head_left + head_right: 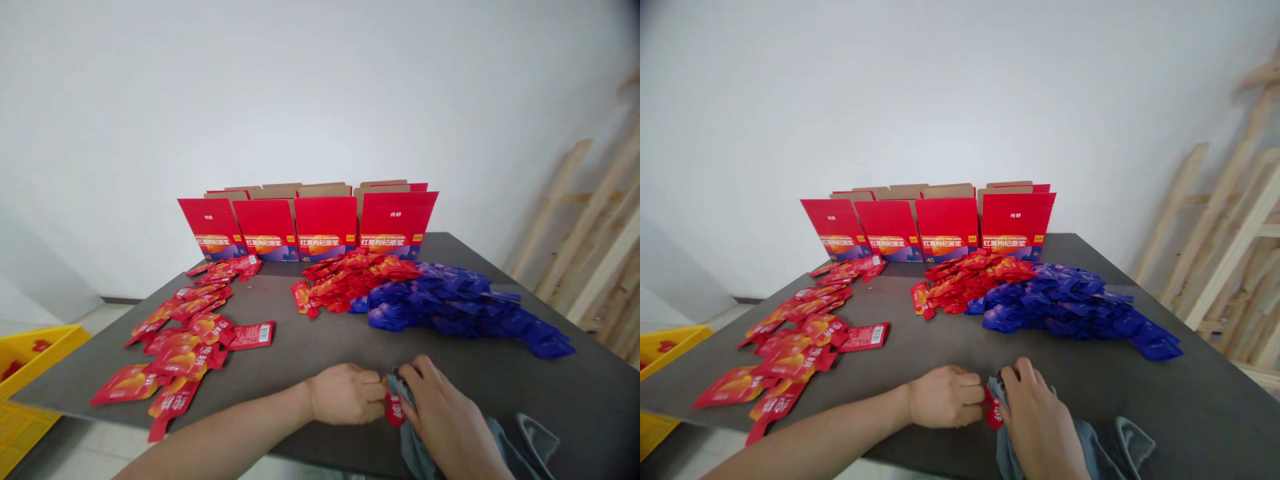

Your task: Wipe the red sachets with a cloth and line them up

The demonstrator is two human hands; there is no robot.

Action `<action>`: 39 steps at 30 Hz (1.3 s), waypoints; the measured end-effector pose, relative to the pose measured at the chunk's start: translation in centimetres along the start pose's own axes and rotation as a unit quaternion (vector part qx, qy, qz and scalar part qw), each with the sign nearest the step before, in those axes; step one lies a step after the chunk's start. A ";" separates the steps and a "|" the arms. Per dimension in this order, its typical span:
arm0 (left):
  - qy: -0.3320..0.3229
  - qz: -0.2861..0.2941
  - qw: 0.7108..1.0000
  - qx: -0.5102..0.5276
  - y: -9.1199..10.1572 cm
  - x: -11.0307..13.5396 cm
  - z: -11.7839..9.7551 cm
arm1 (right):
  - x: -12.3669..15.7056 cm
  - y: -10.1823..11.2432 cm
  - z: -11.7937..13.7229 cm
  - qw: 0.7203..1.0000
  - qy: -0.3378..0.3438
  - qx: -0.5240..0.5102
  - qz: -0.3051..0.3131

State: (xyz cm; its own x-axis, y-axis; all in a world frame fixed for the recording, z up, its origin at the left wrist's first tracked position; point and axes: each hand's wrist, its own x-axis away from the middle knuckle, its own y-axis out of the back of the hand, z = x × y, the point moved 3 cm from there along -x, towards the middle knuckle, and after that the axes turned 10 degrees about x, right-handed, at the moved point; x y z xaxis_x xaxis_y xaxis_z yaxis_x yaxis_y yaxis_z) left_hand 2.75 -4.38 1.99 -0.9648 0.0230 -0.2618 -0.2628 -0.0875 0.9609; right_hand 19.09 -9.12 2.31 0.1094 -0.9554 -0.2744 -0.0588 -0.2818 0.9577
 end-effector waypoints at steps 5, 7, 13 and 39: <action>0.016 0.006 1.000 -0.015 -0.1 -0.3 -0.5 | -0.5 -1.8 -0.6 1.000 -0.001 0.020 -0.005; 0.012 0.010 1.000 -0.015 -0.1 -0.3 -0.4 | -0.5 -2.3 -2.6 1.000 -0.019 0.014 0.000; 0.018 0.004 1.000 -0.014 0.0 -0.4 -0.1 | 0.6 -2.5 -8.6 0.996 -0.080 0.000 0.029; 0.167 -0.071 0.966 0.184 0.1 -0.9 1.2 | 2.1 -2.3 -10.7 0.987 -0.162 -0.001 0.020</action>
State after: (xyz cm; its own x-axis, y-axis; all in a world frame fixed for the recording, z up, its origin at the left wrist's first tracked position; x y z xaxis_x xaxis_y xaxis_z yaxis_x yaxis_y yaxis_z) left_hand 3.55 -3.26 2.42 -0.8809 -0.3191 -0.3495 -0.4347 0.2539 0.8640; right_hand 30.06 -9.55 0.47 -0.2151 -0.9445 -0.2484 -0.0538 -0.2425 0.9687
